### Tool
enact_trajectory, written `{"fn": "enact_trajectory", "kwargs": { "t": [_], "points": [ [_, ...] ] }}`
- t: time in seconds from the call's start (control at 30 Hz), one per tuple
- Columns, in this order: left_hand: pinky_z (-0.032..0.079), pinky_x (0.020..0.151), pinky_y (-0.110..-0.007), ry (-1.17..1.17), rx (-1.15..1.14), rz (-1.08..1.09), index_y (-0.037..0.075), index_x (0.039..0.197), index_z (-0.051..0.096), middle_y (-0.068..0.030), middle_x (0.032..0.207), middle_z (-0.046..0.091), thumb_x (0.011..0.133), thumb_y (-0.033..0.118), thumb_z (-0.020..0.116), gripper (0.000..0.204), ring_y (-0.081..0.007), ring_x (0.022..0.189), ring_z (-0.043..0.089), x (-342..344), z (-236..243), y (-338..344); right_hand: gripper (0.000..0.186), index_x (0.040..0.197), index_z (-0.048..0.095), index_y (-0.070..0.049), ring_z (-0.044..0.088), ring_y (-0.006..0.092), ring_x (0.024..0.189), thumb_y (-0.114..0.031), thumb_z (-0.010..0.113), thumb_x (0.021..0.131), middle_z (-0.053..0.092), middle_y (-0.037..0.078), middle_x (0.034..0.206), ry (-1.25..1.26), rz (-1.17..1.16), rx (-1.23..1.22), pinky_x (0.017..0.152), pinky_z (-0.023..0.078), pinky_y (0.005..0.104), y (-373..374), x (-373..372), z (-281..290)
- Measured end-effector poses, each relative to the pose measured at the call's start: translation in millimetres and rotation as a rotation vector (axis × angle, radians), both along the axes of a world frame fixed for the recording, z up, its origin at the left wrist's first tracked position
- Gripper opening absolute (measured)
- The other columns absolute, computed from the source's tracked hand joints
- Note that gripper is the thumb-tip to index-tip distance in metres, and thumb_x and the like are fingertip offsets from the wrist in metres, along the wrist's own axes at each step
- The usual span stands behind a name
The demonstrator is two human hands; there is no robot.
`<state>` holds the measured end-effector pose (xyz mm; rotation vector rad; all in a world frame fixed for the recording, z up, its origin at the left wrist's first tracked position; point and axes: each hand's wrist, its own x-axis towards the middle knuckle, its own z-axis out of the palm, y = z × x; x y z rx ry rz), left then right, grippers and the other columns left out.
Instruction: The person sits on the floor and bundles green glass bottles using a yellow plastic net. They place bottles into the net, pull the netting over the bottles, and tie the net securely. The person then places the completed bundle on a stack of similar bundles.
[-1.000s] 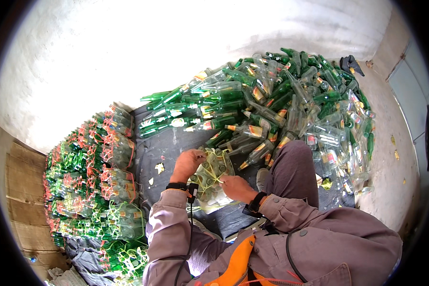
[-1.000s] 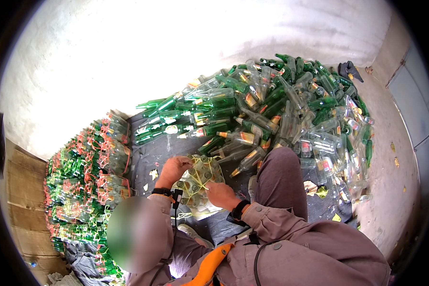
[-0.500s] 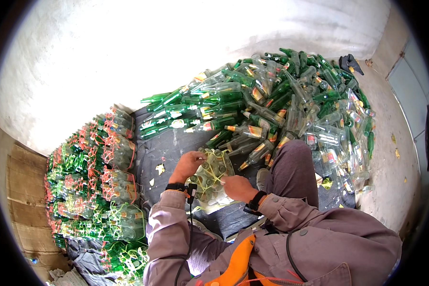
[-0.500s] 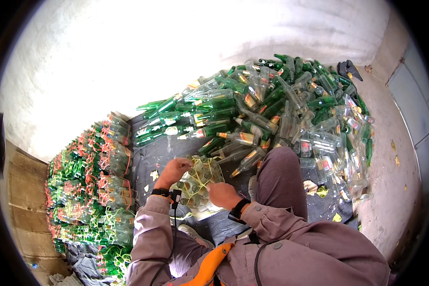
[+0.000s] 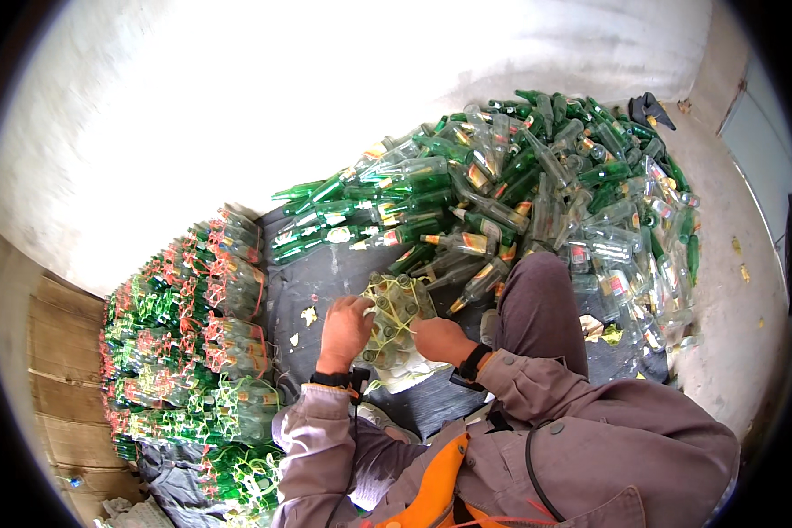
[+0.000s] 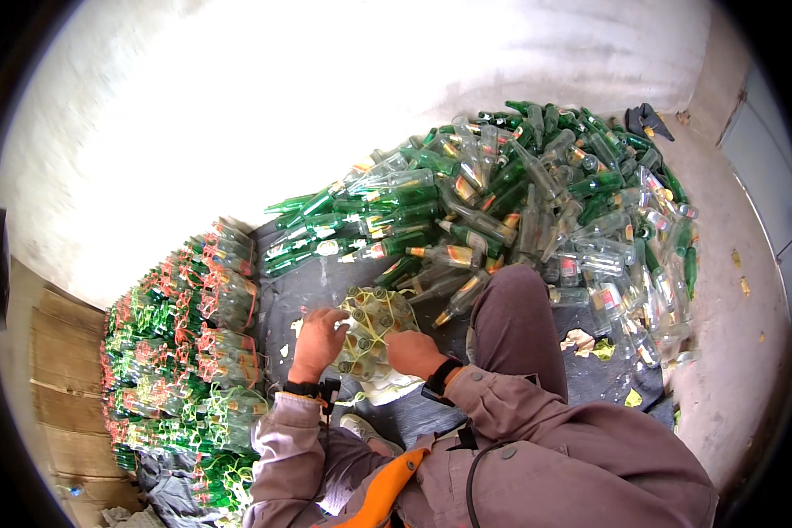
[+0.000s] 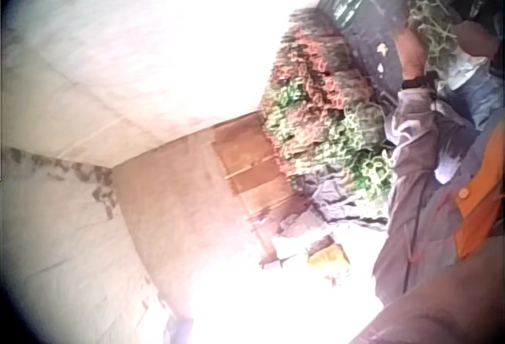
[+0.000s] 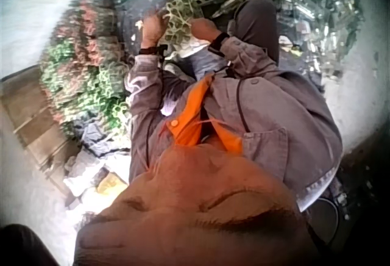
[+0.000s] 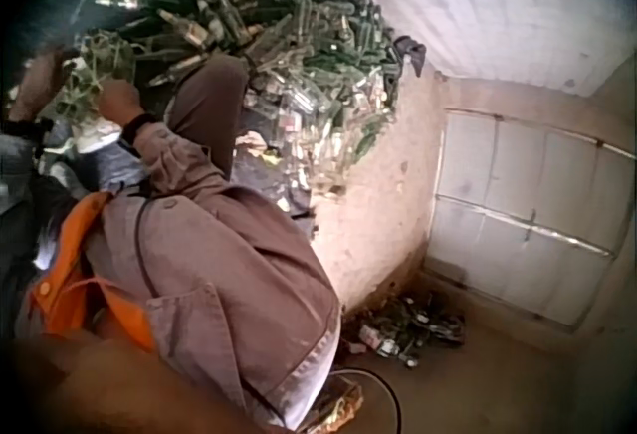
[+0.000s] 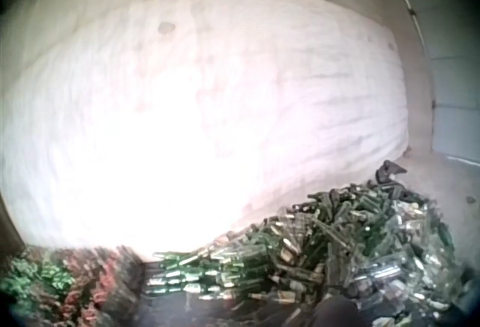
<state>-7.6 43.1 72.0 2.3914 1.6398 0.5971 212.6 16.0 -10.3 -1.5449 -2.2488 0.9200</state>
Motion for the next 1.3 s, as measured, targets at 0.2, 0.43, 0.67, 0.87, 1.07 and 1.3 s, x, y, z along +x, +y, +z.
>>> {"fn": "enact_trajectory", "kwargs": {
  "t": [0.2,0.43,0.67,0.87,1.07,1.3],
  "points": [
    [0.052,0.087,-0.046,0.121,-0.042,0.099,0.01,0.109,0.069,-0.0124,0.097,0.069,0.082,0.022,0.075,0.03,-0.0341,0.099,0.065,38,-24,-57,0.02,0.097,0.065,-0.006,0.068,0.0468,0.085,-0.023,0.054,0.093,0.069,0.025,0.086,0.039,-0.045,-0.022,0.075,0.053,0.0572,-4,-2,4],
    [0.049,0.09,-0.048,0.216,0.001,0.19,0.012,0.112,0.066,-0.0098,0.105,0.067,0.083,0.028,0.075,0.034,-0.0332,0.105,0.061,48,-40,-59,0.023,0.094,0.065,-0.005,0.066,0.0478,0.087,-0.026,0.056,0.093,0.069,0.025,0.088,0.127,-0.052,0.024,0.076,0.052,0.0579,-4,2,4],
    [0.048,0.088,-0.047,0.004,0.128,0.394,0.008,0.107,0.064,-0.014,0.105,0.061,0.079,0.018,0.076,0.032,-0.0341,0.102,0.058,41,-33,-86,0.023,0.091,0.064,-0.004,0.065,0.0481,0.084,-0.026,0.058,0.094,0.067,0.026,0.085,0.176,-0.057,0.058,0.074,0.051,0.0584,-5,3,-2],
    [0.049,0.082,-0.047,-0.312,-0.068,0.844,0.002,0.11,0.053,-0.0177,0.095,0.061,0.075,0.025,0.082,0.051,-0.037,0.092,0.061,28,-89,-115,0.021,0.086,0.062,-0.003,0.065,0.0467,0.076,-0.022,0.059,0.093,0.066,0.024,0.079,0.19,-0.029,0.157,0.068,0.051,0.0563,-5,0,-13],
    [0.054,0.075,-0.051,-0.594,-0.315,0.888,-0.002,0.114,0.059,-0.0265,0.088,0.072,0.087,0.033,0.077,0.047,-0.0437,0.083,0.072,27,-140,-102,0.016,0.081,0.06,-0.005,0.064,0.0416,0.073,-0.017,0.06,0.091,0.064,0.019,0.077,0.165,0.042,0.249,0.064,0.052,0.0518,-4,-5,-15],
    [0.056,0.063,-0.044,-0.695,-0.308,0.81,-0.002,0.105,0.062,-0.0226,0.08,0.072,0.09,0.03,0.074,0.038,-0.0315,0.061,0.072,16,-121,-93,0.011,0.076,0.061,-0.007,0.064,0.0307,0.073,-0.014,0.06,0.084,0.059,0.009,0.078,0.051,0.44,0.655,0.062,0.053,0.0436,13,7,-40]
  ]
}}
